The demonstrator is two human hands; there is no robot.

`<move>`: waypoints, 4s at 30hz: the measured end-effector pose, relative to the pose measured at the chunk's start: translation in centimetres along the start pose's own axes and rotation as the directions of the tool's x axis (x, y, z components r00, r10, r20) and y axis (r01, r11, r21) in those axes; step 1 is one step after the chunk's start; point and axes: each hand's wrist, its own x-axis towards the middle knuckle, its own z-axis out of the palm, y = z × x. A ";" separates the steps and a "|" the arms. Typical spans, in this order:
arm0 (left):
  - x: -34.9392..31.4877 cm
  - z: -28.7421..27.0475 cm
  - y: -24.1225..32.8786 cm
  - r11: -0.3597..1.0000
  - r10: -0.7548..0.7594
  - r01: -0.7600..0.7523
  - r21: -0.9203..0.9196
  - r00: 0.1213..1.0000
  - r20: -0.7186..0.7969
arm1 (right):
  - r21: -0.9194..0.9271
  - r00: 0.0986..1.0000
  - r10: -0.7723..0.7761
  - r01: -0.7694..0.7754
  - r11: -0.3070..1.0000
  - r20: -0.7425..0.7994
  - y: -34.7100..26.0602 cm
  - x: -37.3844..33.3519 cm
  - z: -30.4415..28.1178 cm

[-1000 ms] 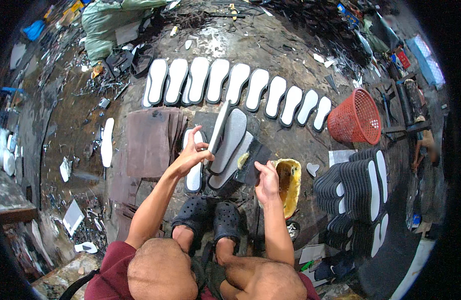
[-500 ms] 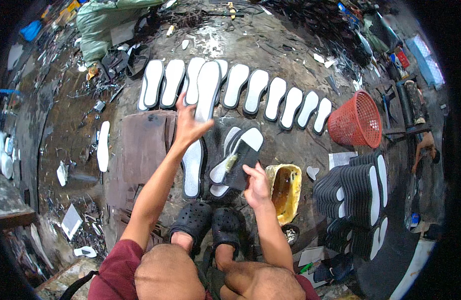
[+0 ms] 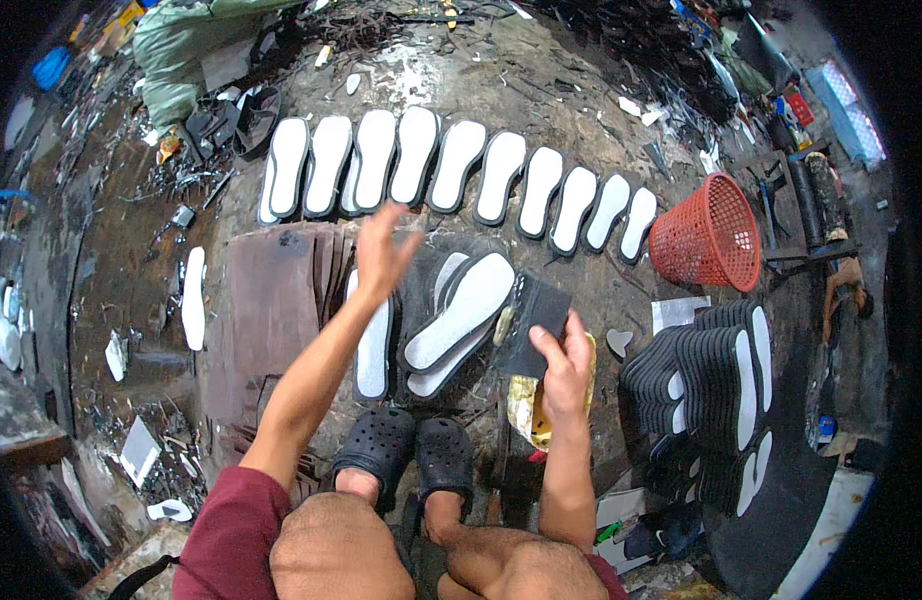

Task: The person sits on the floor and repeatedly picks up white insoles and black rubber soles, presses them together, and places the assembled slippers in a row. The person handles the components one at a time and continues the process throughout the clip.

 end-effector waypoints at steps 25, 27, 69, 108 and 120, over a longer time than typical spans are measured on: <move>-18.4 -3.1 8.0 0.988 0.025 -0.070 0.140 0.953 0.302 | -0.489 0.994 -0.104 0.073 0.869 -0.036 0.0 7.3 5.3; -18.6 -3.4 9.1 0.982 0.045 -0.092 0.165 0.963 0.265 | -0.565 0.985 -0.164 0.112 0.818 -0.043 2.3 8.8 5.1; -18.1 -6.1 8.8 0.998 0.060 -0.062 0.003 0.976 0.210 | -0.568 0.616 -0.494 0.779 0.266 0.613 1.8 4.7 4.0; -19.4 -2.4 7.7 0.976 0.018 -0.025 -0.215 0.999 -0.038 | -0.797 0.809 -0.240 0.579 0.170 0.537 6.0 0.9 5.5; -17.6 -6.2 4.6 0.912 -0.263 0.131 -0.389 0.914 -0.308 | -0.732 0.707 -0.303 0.680 0.042 0.639 8.9 -6.7 5.3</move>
